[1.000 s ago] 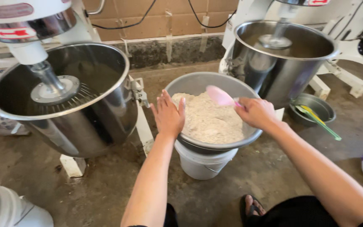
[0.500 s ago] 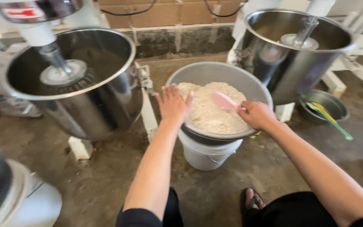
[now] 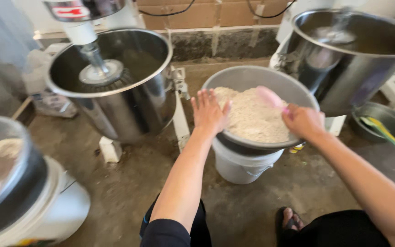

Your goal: The person mixes dry powdery ingredients in a large bowl set on a bucket, stirring with a spatula by hand. They then scoop white powder from a plastic jar with a spoon into a smaller bowl, use a digital scale, cut open a packet with scissors, and add liquid from small bottles into the mixture while seated on the floor.

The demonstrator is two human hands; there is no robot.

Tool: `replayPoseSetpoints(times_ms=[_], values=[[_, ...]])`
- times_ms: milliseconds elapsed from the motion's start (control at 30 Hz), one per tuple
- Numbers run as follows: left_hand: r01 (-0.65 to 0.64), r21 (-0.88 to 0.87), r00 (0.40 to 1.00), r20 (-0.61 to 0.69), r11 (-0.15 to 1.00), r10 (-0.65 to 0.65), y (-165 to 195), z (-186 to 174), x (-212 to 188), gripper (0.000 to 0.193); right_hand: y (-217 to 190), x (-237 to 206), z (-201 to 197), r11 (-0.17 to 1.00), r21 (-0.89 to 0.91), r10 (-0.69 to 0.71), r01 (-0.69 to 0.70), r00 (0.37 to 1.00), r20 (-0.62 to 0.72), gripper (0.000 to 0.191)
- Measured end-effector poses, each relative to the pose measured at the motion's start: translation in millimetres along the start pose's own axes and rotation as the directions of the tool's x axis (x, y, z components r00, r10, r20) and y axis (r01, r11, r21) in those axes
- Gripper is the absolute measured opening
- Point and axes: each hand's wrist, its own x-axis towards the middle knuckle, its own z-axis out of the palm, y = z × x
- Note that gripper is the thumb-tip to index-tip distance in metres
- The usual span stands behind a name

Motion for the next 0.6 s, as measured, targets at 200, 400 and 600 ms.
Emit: replayPoseSetpoints(times_ms=[200,400,600], values=[[-0.130,0.103,0.943,-0.296,0.986,0.155,-39,-25,-34,0.083,-30,32,-14,0.556,0.805,0.119,-0.209,0.978,0.172,0.037],[-0.038,0.138,0.724,-0.679,0.990,0.122,-110,-70,-66,0.070,-152,44,-35,0.044,0.944,-0.303,-0.326,0.896,0.324,0.034],[0.316,0.019,0.467,-0.873,0.949,-0.138,-171,-104,-96,0.061,-294,9,-49,0.052,0.986,-0.612,-0.160,0.775,0.158,0.023]])
